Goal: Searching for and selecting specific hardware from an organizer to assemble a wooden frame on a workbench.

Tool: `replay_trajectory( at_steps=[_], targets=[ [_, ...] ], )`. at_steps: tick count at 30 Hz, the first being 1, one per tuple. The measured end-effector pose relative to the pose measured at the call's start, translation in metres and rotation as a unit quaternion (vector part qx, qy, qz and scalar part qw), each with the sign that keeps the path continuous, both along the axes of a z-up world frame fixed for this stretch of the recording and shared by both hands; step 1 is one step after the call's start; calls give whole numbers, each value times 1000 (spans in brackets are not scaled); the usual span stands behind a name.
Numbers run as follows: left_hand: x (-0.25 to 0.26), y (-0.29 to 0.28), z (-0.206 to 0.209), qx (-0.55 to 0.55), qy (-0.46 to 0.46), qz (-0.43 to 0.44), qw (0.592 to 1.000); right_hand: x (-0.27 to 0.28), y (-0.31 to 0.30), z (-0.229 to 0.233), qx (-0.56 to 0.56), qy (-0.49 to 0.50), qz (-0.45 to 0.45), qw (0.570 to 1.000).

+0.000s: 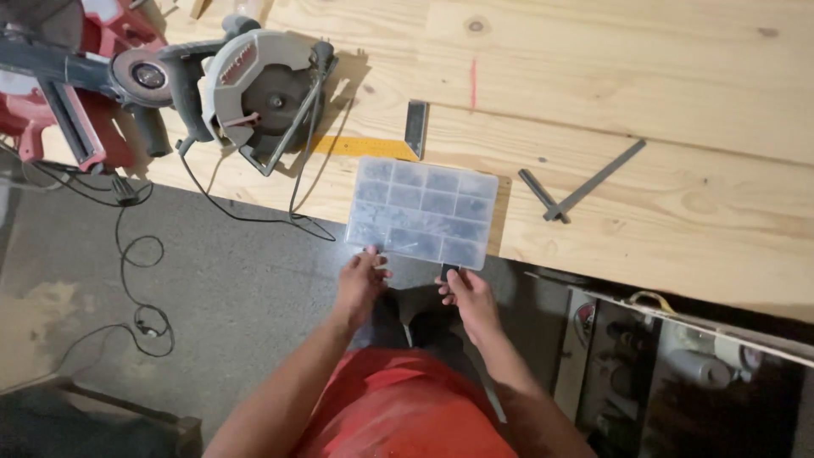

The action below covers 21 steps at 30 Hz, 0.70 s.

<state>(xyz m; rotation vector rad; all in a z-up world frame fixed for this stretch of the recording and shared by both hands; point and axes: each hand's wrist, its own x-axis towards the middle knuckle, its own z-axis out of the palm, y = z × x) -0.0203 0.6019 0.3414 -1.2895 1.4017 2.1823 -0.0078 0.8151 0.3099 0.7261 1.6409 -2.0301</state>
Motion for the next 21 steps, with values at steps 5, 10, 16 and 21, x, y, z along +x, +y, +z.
replay_trajectory(
  at_steps=[5,10,16,21],
  targets=[
    [-8,-5,-30,-9,60,65,996,-10,-3,-10,-28,1,11,1000],
    [-5,5,-39,-6,114,133,985,-13,-12,8,0,-11,-10,1000],
    [-11,8,-38,-75,92,122,985,-13,-17,19,-34,-56,-47,997],
    [-13,3,21,-130,102,61,984,-24,-15,86,-55,-10,-55,997]
  ],
)
